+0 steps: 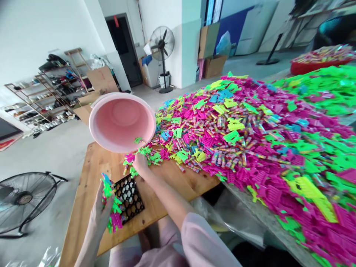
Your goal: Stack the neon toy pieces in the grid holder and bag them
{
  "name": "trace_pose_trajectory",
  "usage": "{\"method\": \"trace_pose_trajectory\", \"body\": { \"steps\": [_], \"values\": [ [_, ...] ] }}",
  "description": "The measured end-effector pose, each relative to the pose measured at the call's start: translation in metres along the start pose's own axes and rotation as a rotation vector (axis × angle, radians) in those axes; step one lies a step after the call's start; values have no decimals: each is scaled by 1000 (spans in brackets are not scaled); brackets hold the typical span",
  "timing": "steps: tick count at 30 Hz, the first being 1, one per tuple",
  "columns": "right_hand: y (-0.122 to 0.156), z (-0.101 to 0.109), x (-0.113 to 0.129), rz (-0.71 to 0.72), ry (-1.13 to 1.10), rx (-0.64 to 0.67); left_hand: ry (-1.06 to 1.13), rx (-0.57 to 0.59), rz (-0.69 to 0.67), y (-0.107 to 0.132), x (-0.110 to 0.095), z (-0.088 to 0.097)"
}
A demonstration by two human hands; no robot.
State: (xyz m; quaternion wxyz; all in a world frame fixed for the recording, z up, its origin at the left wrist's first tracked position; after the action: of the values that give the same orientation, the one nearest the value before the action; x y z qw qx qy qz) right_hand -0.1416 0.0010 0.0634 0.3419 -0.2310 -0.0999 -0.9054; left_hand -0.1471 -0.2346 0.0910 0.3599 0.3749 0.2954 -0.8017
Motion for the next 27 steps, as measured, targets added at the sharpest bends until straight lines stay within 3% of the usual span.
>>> {"method": "trace_pose_trajectory", "body": {
  "steps": [3, 6, 10, 13, 17, 23, 27],
  "values": [
    [12, -11, -1, 21, -116, 40, 6, 4, 38, 3, -8, 4],
    [41, -19, -5, 94, -232, 87, 16, 40, 51, 5, -13, 6],
    [82, -19, -7, 185, -370, 97, 41, 54, 123, 4, -11, 7],
    [96, -17, -1, 275, -448, 152, 36, 60, 108, 2, -6, 8],
    [93, -23, 16, 401, -284, 242, 46, 62, 99, 0, -4, 7],
    [87, -19, 38, 545, 52, 214, 57, 121, 129, -2, -1, 6],
    [87, -13, 49, 662, 140, 247, 17, 129, 79, -5, 1, 4]
  ]
}}
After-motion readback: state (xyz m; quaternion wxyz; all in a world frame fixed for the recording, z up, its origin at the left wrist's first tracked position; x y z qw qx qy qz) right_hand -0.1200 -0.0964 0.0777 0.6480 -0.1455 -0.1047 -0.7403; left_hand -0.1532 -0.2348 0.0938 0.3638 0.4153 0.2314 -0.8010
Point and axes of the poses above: each hand's wrist, its own y-axis away from the middle knuckle, its own z-axis out of the back of the hand, x = y × z, the point moved 1 cm from there along -y, towards the middle knuckle, and after that the axes turned 11 degrees about y, right-handed, at the moved point
